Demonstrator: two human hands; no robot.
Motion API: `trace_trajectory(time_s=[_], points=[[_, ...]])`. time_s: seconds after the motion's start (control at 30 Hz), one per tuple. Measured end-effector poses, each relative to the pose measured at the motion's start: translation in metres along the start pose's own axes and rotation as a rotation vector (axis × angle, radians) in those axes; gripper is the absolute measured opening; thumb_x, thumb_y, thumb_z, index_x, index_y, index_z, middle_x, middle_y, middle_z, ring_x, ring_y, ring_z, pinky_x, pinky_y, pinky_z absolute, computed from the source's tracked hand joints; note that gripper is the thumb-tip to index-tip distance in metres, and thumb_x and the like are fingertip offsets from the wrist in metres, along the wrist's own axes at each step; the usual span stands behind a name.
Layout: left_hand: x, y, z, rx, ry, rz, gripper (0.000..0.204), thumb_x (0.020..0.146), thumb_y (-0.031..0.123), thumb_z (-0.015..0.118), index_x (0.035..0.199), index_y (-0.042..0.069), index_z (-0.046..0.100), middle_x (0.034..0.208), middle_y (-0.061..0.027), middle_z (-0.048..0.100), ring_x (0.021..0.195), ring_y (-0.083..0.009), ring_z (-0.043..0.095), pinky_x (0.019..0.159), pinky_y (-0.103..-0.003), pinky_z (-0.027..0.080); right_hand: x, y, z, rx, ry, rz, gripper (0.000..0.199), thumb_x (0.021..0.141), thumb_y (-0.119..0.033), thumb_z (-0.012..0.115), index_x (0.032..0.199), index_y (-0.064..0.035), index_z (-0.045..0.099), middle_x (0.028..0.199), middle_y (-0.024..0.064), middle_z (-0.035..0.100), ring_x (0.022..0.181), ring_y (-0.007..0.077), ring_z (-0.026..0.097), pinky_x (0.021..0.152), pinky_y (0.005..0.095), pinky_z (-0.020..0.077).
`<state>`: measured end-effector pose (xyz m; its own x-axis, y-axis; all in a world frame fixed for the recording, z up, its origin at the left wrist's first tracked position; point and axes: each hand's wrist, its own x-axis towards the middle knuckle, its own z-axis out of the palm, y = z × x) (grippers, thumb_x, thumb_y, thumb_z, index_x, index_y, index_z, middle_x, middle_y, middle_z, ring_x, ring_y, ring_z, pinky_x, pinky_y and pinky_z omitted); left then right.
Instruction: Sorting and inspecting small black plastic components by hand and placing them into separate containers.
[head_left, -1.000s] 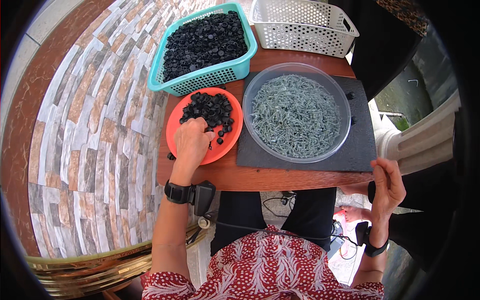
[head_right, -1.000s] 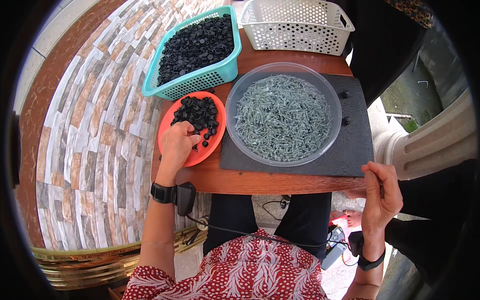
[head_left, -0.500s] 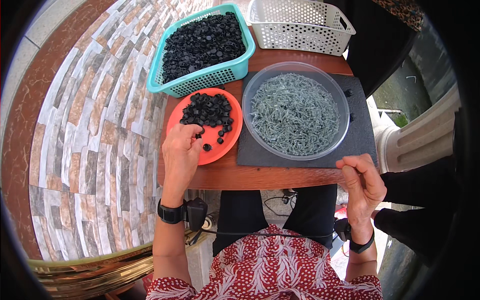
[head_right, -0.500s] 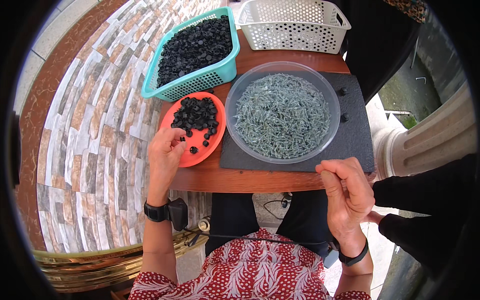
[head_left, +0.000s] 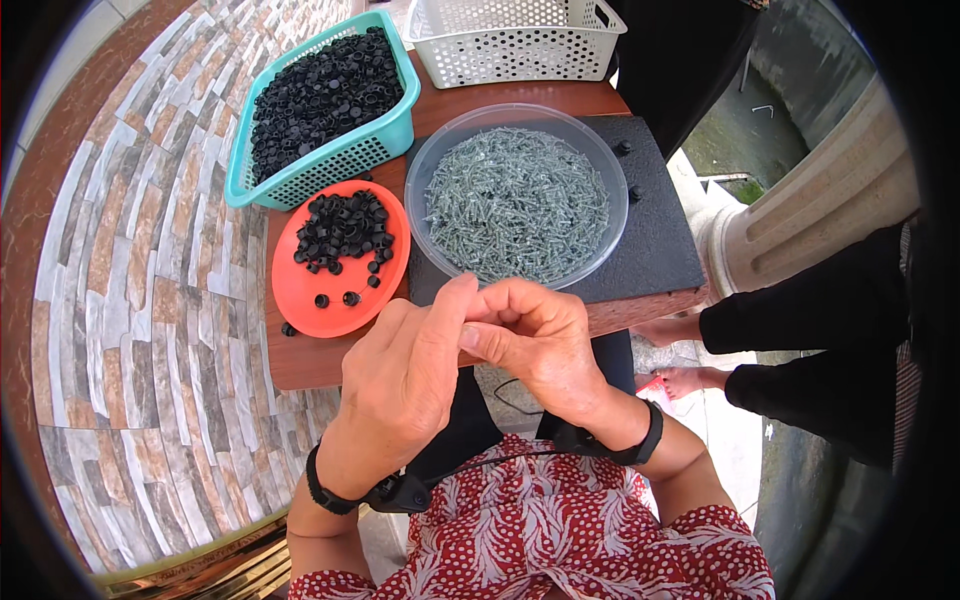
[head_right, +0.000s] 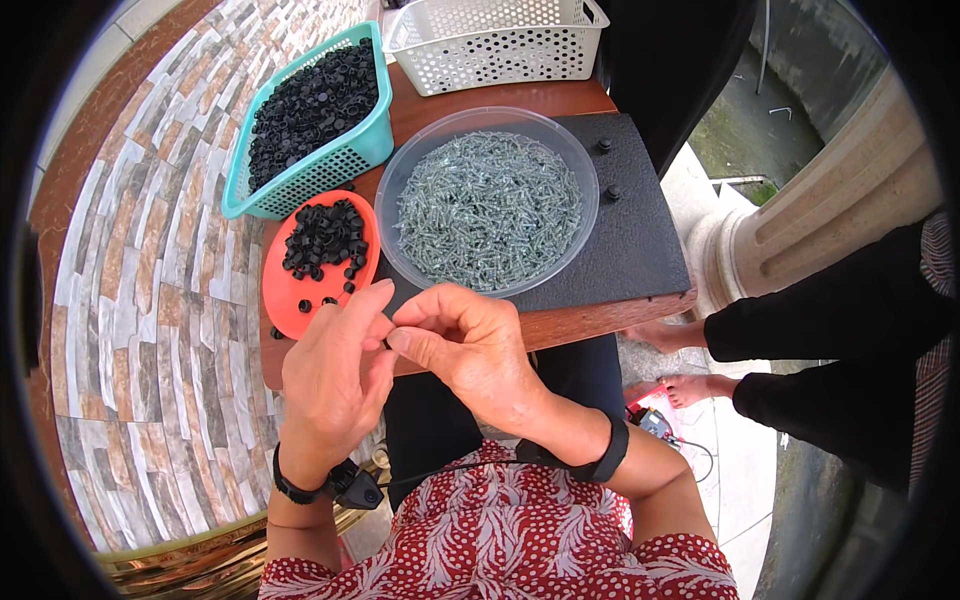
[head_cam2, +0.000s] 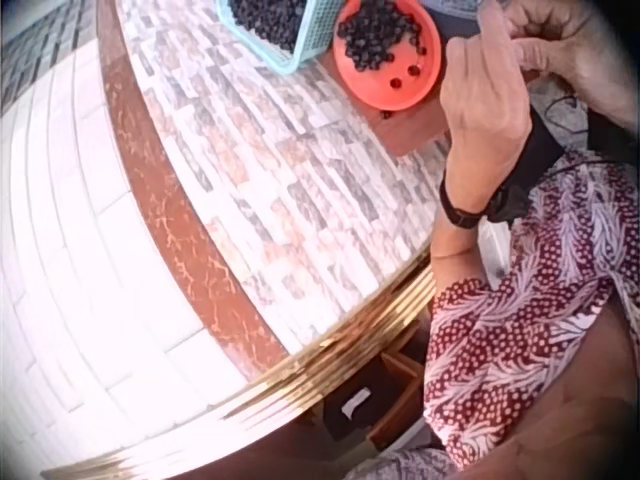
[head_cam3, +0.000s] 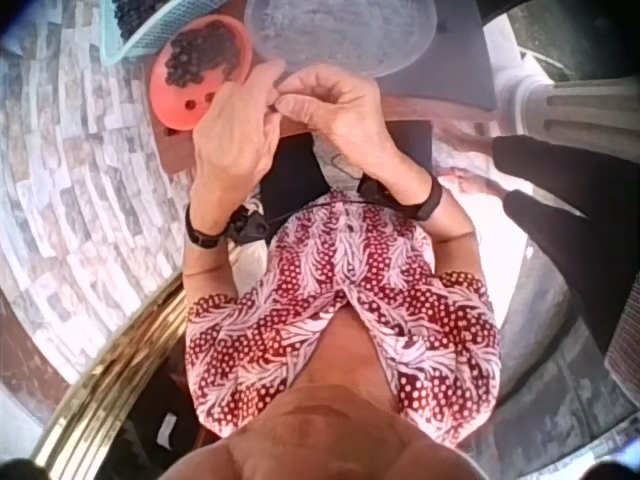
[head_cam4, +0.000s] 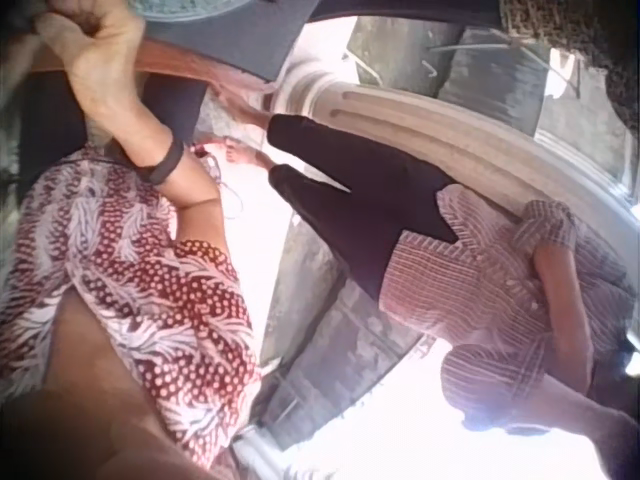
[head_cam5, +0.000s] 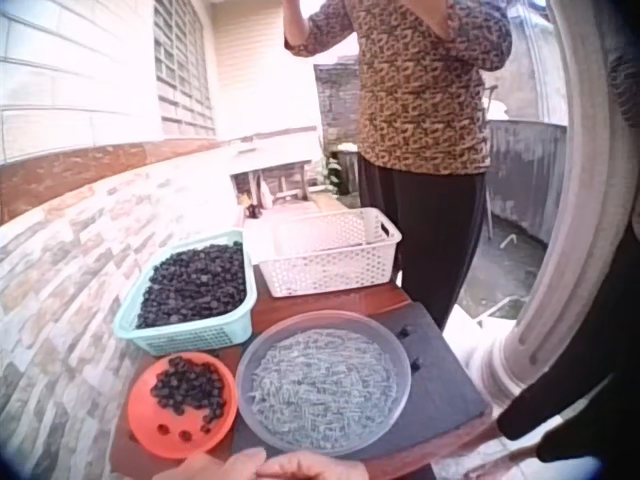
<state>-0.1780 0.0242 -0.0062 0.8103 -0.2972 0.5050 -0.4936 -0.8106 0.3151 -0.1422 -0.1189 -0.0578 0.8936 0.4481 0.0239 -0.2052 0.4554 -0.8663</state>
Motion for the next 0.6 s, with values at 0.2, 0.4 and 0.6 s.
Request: trace_trajectory(time_s=[0.2,0.4,0.6], points=[[-0.005,-0.005,0.012,-0.26,0.138,-0.062,0.038,0.068,-0.004,0.07,0.105,-0.002,0.06,0.086,-0.0103,0.06,0.07,-0.021,0.057,0.058,-0.029,0.047,-0.009,-0.01,-0.011,0.049,0.061,0.075,0.011,0.085,-0.003,0.062,0.095,0.0006,0.061,0.085,0.0041,0.065,0.071,0.006,0.059,0.058,0.0186,0.046],[-0.019,-0.003,0.038,-0.853,0.26,-0.319,0.025,0.076,0.003,0.071,0.099,-0.003,0.064,0.094,-0.0094,0.06,0.079,-0.0135,0.056,0.066,-0.023,0.046,-0.016,-0.007,-0.01,0.071,0.122,0.041,0.013,0.085,-0.004,0.062,0.098,0.0004,0.06,0.082,0.004,0.064,0.07,0.0065,0.059,0.057,0.0181,0.0441],[-0.029,-0.001,0.059,-1.076,0.367,-0.363,0.023,0.077,0.004,0.071,0.099,-0.003,0.064,0.096,-0.01,0.06,0.082,-0.0137,0.056,0.068,-0.023,0.045,-0.02,-0.001,-0.009,0.112,0.171,0.075,0.012,0.085,-0.003,0.063,0.095,0.001,0.059,0.082,0.0046,0.064,0.071,0.0077,0.06,0.058,0.0189,0.045]])
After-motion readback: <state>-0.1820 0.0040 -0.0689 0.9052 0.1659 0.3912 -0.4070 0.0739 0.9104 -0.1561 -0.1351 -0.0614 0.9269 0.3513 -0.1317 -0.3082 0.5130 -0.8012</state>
